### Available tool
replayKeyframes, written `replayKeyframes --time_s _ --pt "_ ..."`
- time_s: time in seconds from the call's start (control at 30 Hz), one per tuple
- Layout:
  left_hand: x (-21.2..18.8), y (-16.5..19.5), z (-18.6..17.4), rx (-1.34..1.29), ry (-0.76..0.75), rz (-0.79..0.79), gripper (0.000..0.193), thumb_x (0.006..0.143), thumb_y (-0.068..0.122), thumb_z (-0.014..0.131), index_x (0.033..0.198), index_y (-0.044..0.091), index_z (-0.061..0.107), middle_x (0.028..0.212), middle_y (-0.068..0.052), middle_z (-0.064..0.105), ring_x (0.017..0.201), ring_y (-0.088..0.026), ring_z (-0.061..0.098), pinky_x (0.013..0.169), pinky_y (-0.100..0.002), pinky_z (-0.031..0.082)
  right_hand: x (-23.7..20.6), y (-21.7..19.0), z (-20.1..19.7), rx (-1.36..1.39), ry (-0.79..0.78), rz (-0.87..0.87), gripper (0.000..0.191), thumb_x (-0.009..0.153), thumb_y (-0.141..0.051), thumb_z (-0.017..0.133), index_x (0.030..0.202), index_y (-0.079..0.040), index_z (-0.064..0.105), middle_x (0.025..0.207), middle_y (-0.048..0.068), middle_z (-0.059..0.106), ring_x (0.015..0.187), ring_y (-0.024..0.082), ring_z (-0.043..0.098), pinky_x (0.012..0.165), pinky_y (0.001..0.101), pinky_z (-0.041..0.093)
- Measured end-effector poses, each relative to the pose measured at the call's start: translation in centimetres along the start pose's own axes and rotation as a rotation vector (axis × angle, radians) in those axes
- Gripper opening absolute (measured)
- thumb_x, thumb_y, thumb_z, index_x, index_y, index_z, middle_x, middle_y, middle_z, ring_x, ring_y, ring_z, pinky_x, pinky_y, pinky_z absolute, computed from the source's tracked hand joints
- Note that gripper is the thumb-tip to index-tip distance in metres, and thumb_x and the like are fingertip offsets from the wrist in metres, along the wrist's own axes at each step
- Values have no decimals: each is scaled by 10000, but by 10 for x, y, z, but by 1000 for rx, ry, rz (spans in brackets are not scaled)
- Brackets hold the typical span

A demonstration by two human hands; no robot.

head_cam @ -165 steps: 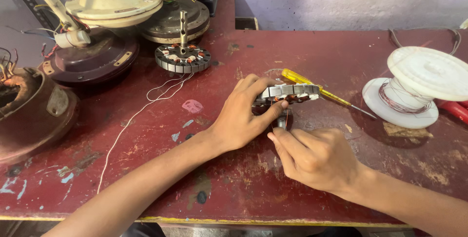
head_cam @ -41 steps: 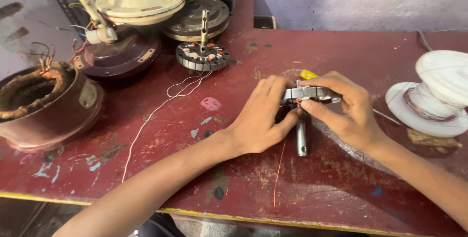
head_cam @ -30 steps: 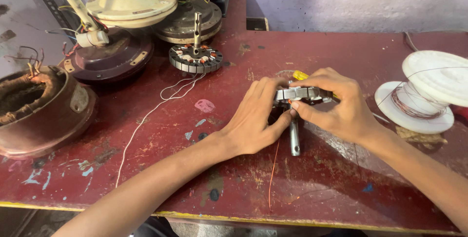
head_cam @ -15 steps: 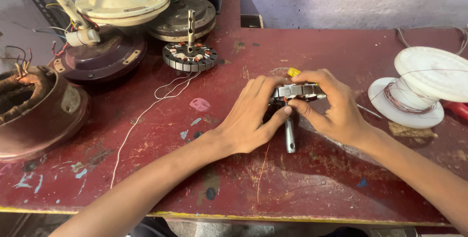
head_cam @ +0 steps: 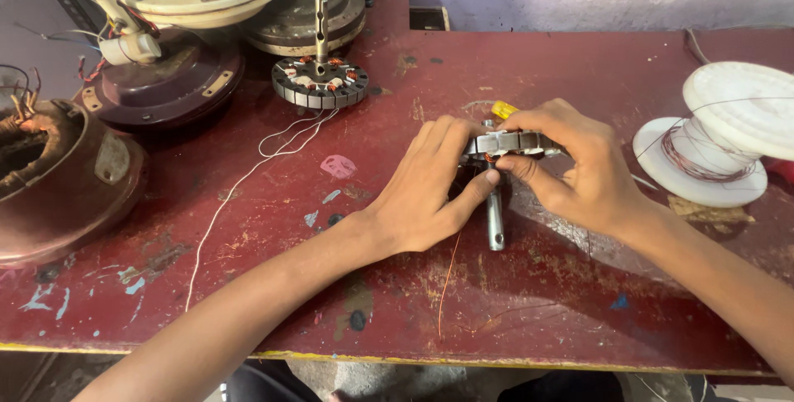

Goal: The person winds copper wire around the slots of a motor armature by hand, using a yellow screwdriver to push the wire into place. The person rotates the armature and continues winding the wire around its segments.

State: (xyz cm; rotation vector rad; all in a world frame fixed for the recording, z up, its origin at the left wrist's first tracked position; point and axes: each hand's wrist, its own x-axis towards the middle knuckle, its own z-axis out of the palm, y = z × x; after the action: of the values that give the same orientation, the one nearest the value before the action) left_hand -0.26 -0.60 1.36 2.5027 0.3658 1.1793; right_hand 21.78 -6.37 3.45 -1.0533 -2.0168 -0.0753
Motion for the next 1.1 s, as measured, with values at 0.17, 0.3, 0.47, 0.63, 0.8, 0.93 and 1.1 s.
replayKeyframes --time_s 0.17,0.3,0.47,0.63,0.8,0.93,1.1 --pt "1 0 -2 -5 -7 -25 352 989 224 640 1240 14 509 1136 -158 553 1067 -342 520 949 -449 425 3 -2 1 -6 9 -42 293 902 -94 783 1157 -4 669 956 109 677 855 208 667 761 337 526" --pt "2 -1 -1 -5 8 -35 307 1009 222 631 1199 16 506 1105 -165 544 1057 -346 513 940 -455 425 2 -1 2 -37 11 -41 291 901 -93 789 1151 -3 671 936 106 671 847 220 648 741 346 509" --pt "2 -4 2 -38 21 -68 238 1056 196 582 1207 25 517 1092 -160 546 1041 -336 520 931 -446 424 -3 -2 8 -37 63 -38 326 939 -117 773 1211 -4 632 1004 117 658 898 221 641 775 347 509" --pt "1 -6 7 -71 68 -80 254 1050 204 600 1213 31 511 1121 -148 567 1055 -323 526 937 -435 430 -8 -2 10 142 17 78 285 976 -182 696 1203 -23 627 1062 73 647 964 160 617 844 307 489" --pt "1 -7 11 -130 83 -191 279 991 208 641 1176 46 509 1080 -123 588 1029 -284 541 897 -420 438 -10 -2 11 251 1 208 296 980 -194 674 1218 -21 643 1085 59 634 986 125 593 875 283 471" --pt "1 -8 13 -170 97 -223 252 966 181 653 1140 61 515 1048 -109 591 1022 -274 547 891 -411 439 -8 -1 10 325 -17 226 310 976 -162 689 1236 1 640 1126 67 638 1041 115 612 911 282 486" --pt "0 -8 17 -172 117 -259 266 953 172 663 1160 75 525 1055 -108 590 1025 -272 550 901 -409 443 -7 -1 11 384 -21 267 326 959 -125 698 1244 18 629 1143 74 674 1054 107 648 923 274 526"
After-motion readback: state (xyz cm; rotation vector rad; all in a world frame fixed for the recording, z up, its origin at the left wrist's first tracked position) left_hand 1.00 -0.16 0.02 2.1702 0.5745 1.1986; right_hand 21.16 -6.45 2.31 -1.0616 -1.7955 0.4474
